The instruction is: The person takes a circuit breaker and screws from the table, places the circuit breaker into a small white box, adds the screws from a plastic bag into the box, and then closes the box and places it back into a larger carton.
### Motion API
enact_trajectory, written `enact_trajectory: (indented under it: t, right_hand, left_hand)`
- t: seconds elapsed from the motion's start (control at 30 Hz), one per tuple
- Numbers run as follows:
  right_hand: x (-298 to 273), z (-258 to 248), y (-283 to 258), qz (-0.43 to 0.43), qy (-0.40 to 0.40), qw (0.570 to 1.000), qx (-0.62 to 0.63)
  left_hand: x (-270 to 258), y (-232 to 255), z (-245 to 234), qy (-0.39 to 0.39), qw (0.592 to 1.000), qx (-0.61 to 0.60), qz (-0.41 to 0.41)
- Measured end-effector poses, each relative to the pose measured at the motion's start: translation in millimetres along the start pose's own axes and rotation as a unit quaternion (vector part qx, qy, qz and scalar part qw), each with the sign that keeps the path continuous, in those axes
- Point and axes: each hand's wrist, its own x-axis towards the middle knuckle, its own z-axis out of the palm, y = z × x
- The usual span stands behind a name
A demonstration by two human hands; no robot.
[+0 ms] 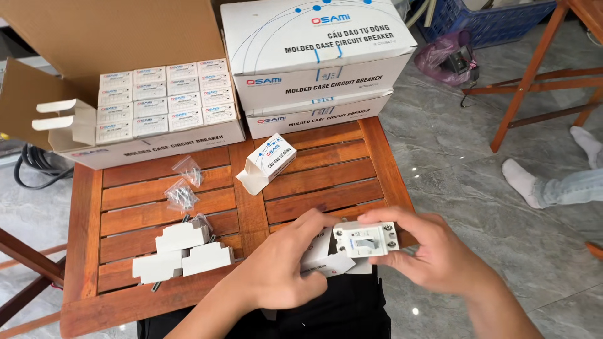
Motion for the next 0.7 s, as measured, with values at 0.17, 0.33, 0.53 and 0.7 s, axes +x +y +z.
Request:
enact_trajectory:
  t: [0.17, 0.33, 0.53, 0.7]
  right_hand:
    - [5.1, -7.2, -20.3, -0.017, -0.04, 0.998, -0.039]
    - [6.0, -10.3, -28.6, -0.048, -0.075, 0.996, -0.023]
    - [5.1, -9.1, -28.5, -0.028, -0.094, 0.995, 0.0]
    - [6.4, -9.3, -29.8, -0.008, -0.094, 0.996, -0.004]
  left_hand:
    - [-7.4, -12.5, -1.7, -0.002, 0.991, -0.125, 0.042]
    - [-12.7, -13.8, 0.0, -0.007, 0.981, -0.156, 0.11]
    - [-17.0, -15.6, 4.4, 0.019, 0.965, -0.179, 0.191]
    - [-24.3, -25.8, 10.9, -0.003, 0.937, -0.319, 0.144]
